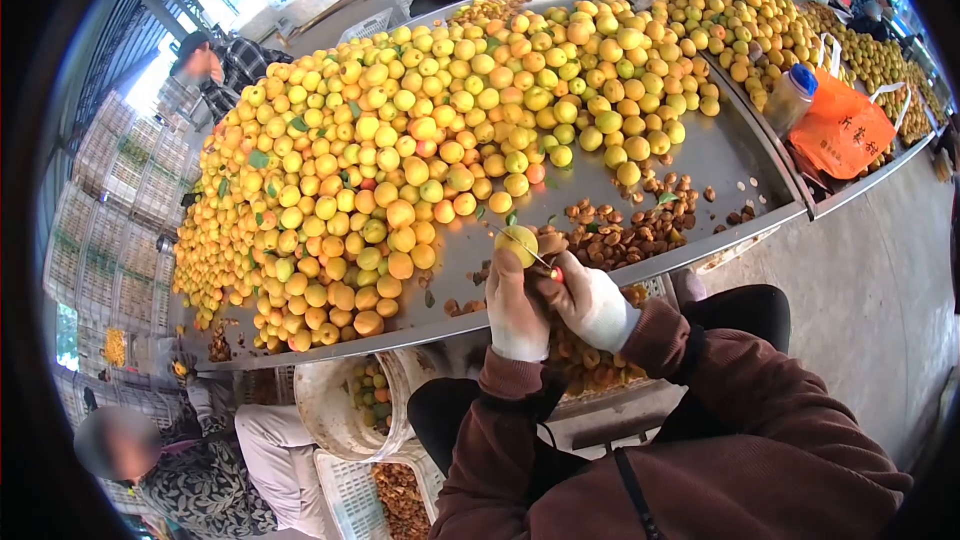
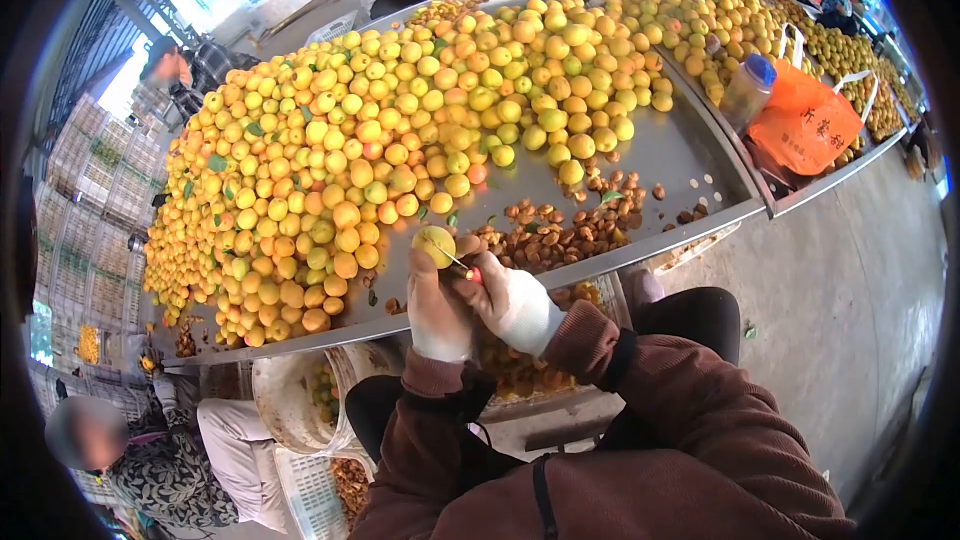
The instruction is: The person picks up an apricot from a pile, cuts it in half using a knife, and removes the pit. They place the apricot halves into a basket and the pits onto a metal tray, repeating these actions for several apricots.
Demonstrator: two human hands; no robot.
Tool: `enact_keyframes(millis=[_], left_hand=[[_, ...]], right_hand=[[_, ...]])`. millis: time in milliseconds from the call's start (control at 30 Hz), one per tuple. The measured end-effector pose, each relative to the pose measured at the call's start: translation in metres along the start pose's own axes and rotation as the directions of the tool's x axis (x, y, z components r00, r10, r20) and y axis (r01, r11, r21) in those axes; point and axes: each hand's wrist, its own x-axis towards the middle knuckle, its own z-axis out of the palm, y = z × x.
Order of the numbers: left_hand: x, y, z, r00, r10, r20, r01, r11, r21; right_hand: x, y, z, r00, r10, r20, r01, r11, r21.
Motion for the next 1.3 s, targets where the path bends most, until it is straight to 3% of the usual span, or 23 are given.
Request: enact_keyframes(millis=[100, 167, 200, 233, 267, 333, 467, 600, 700, 800, 833, 900, 933, 1000, 1067, 1133, 1167, 1200, 1300], left_hand=[[0.005, -0.014, -0.007, 0.99, -0.141, 0.003, 0.139, 0.974, -0.176], [0.008, -0.015, -0.012, 0.978, -0.209, 0.019, 0.207, 0.946, -0.248], [0.011, -0.013, -0.021, 0.992, -0.124, -0.007, 0.124, 0.992, 0.007], [0.012, -0.009, -0.023, 0.999, -0.036, -0.01, 0.037, 0.964, 0.264], [0.013, -0.007, -0.022, 0.999, -0.034, -0.009, 0.035, 0.964, 0.263], [0.012, 0.0, -0.016, 0.994, 0.076, -0.074, -0.067, 0.991, 0.117], [0.006, 0.004, -0.008, 0.999, -0.009, -0.031, 0.006, 0.995, -0.101], [0.006, -0.001, -0.011, 0.997, -0.058, -0.056, 0.055, 0.997, -0.06], [0.006, -0.011, -0.016, 0.986, -0.135, -0.099, 0.136, 0.991, 0.007], [0.009, -0.007, -0.024, 0.994, 0.088, -0.058, -0.061, 0.927, 0.369], [0.012, -0.005, -0.02, 0.994, 0.094, -0.058, -0.066, 0.928, 0.367], [0.012, 0.0, -0.013, 0.974, 0.168, -0.154, -0.158, 0.985, 0.075], [0.01, 0.002, -0.015, 0.974, 0.162, -0.155, -0.152, 0.985, 0.076], [0.007, 0.008, -0.018, 0.998, -0.05, 0.042, 0.058, 0.974, -0.219], [0.009, 0.006, -0.013, 0.997, -0.077, 0.017, 0.079, 0.959, -0.271], [0.015, -0.006, -0.022, 0.986, 0.15, -0.069, -0.132, 0.966, 0.222], [0.019, -0.01, -0.027, 0.972, 0.232, 0.038, -0.234, 0.939, 0.252], [0.02, -0.015, -0.033, 0.972, 0.23, 0.038, -0.233, 0.939, 0.253], [0.016, -0.01, -0.04, 0.99, 0.138, 0.036, -0.143, 0.946, 0.292]], right_hand=[[0.002, 0.022, 0.009, 1.0, -0.008, -0.001, 0.008, 0.994, -0.111], [0.003, 0.025, 0.008, 0.999, -0.029, -0.025, 0.028, 0.999, -0.04], [0.004, 0.027, 0.008, 0.997, -0.048, -0.053, 0.049, 0.998, 0.033], [0.007, 0.025, 0.004, 1.0, -0.015, 0.023, 0.013, 0.996, 0.084], [0.007, 0.022, 0.002, 1.0, -0.017, 0.024, 0.015, 0.996, 0.083], [0.004, 0.011, -0.003, 0.997, 0.006, 0.074, -0.004, 1.0, -0.028], [0.004, 0.014, 0.005, 0.999, -0.007, 0.053, 0.015, 0.988, -0.153], [0.002, 0.015, 0.005, 0.999, -0.005, 0.041, 0.008, 0.998, -0.064], [-0.002, 0.019, 0.008, 0.999, 0.04, 0.034, -0.037, 0.995, -0.09], [0.001, 0.022, 0.01, 0.998, 0.063, 0.024, -0.062, 0.998, -0.024], [0.003, 0.02, 0.008, 0.999, 0.029, 0.03, -0.028, 0.999, -0.022], [0.0, 0.019, 0.01, 0.998, -0.055, 0.004, 0.055, 0.996, -0.077], [0.0, 0.017, 0.011, 0.999, -0.048, 0.004, 0.049, 0.996, -0.076], [0.002, 0.009, 0.008, 0.998, -0.015, 0.058, 0.025, 0.986, -0.166], [0.006, 0.008, 0.008, 0.998, 0.01, 0.069, 0.0, 0.988, -0.152], [0.01, 0.009, 0.011, 1.0, 0.003, -0.008, -0.003, 0.999, 0.034], [0.01, -0.002, 0.004, 0.999, 0.03, 0.021, -0.032, 0.995, 0.095], [0.009, 0.001, 0.004, 0.999, 0.032, 0.021, -0.033, 0.995, 0.096], [0.006, 0.006, 0.006, 0.994, 0.099, 0.053, -0.092, 0.989, -0.114]])
